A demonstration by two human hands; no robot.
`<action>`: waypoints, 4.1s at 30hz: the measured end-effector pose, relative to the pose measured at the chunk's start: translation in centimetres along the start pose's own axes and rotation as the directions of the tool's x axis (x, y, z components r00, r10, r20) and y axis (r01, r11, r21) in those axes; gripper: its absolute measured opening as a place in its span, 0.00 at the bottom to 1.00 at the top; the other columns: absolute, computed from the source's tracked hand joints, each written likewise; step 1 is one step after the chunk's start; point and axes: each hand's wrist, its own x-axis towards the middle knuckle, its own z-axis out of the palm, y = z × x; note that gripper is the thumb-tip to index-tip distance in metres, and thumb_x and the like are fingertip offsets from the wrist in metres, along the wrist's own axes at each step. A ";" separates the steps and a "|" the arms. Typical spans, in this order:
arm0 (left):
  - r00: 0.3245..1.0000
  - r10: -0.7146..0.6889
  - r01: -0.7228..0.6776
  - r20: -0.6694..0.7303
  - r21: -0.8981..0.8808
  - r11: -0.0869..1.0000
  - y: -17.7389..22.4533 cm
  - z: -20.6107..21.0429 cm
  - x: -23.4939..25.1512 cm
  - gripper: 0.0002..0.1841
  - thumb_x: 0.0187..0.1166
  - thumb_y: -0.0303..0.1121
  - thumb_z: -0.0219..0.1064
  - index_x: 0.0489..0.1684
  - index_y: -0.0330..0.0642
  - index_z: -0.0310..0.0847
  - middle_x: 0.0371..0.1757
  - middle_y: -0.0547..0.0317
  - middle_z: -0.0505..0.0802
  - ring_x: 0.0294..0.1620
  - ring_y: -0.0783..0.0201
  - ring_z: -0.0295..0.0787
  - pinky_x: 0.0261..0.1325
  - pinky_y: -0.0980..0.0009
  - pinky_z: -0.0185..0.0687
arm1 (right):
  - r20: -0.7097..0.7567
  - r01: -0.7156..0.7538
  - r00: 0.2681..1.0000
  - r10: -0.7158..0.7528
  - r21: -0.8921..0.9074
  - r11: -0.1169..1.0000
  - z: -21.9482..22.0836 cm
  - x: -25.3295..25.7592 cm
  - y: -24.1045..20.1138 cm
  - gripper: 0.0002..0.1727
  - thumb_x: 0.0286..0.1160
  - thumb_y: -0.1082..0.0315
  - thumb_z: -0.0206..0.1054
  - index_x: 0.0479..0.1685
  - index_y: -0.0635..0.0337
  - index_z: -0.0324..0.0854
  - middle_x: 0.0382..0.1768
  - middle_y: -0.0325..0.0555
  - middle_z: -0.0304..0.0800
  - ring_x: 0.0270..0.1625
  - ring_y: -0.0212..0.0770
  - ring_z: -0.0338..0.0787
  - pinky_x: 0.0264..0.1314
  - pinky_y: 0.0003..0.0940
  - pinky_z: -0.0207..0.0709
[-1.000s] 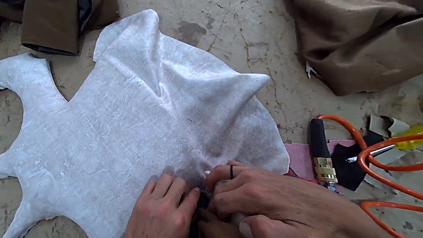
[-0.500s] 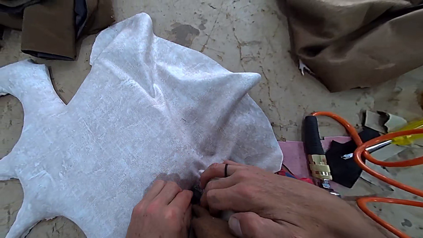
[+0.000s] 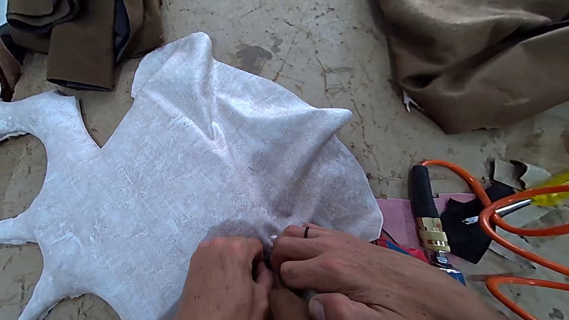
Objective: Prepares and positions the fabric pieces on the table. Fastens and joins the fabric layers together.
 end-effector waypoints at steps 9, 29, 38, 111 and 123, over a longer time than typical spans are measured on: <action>0.890 -0.259 0.168 -0.375 -0.259 0.951 2.0 3.0 -3.5 0.06 0.68 0.30 0.69 0.25 0.40 0.90 0.21 0.63 0.89 0.18 0.79 0.80 0.21 0.82 0.75 | 0.019 -0.011 1.000 0.011 0.006 1.000 0.2 -0.2 0.2 0.29 0.88 0.50 0.37 0.46 0.55 0.84 0.52 0.42 0.91 0.67 0.41 0.85 0.73 0.46 0.72; 0.962 -0.157 0.175 0.221 -0.064 0.982 -0.2 -2.0 -0.2 0.16 0.79 0.51 0.62 0.31 0.54 0.91 0.19 0.74 0.88 0.19 0.76 0.82 0.23 0.69 0.76 | 0.038 -0.042 0.998 0.042 0.008 0.999 0.2 -0.2 0.1 0.28 0.88 0.50 0.36 0.50 0.50 0.84 0.47 0.37 0.91 0.65 0.39 0.84 0.67 0.46 0.72; 0.944 -0.023 0.005 0.328 0.055 0.998 0.1 -2.2 0.2 0.11 0.75 0.42 0.62 0.28 0.49 0.85 0.17 0.65 0.84 0.19 0.64 0.84 0.21 0.60 0.76 | 0.035 -0.042 0.999 0.041 0.013 0.999 0.2 -0.2 0.0 0.28 0.88 0.51 0.36 0.49 0.50 0.85 0.48 0.37 0.91 0.65 0.39 0.84 0.67 0.46 0.71; 0.927 -0.072 0.107 -0.368 0.076 0.991 0.9 3.0 -2.6 0.15 0.85 0.39 0.57 0.32 0.48 0.89 0.27 0.65 0.86 0.27 0.70 0.84 0.25 0.75 0.77 | 0.021 -0.090 0.996 0.091 -0.026 0.996 -0.1 -0.3 -0.6 0.28 0.88 0.50 0.39 0.48 0.53 0.86 0.53 0.39 0.92 0.60 0.37 0.87 0.66 0.41 0.74; 0.992 0.076 -0.097 0.098 0.239 0.966 -0.5 -1.5 -0.3 0.14 0.81 0.42 0.56 0.29 0.52 0.85 0.27 0.66 0.85 0.24 0.65 0.86 0.19 0.66 0.77 | -0.039 -0.052 0.998 0.051 -0.038 0.998 0.4 -0.2 -0.2 0.28 0.87 0.50 0.39 0.48 0.53 0.86 0.47 0.38 0.93 0.55 0.36 0.88 0.62 0.41 0.75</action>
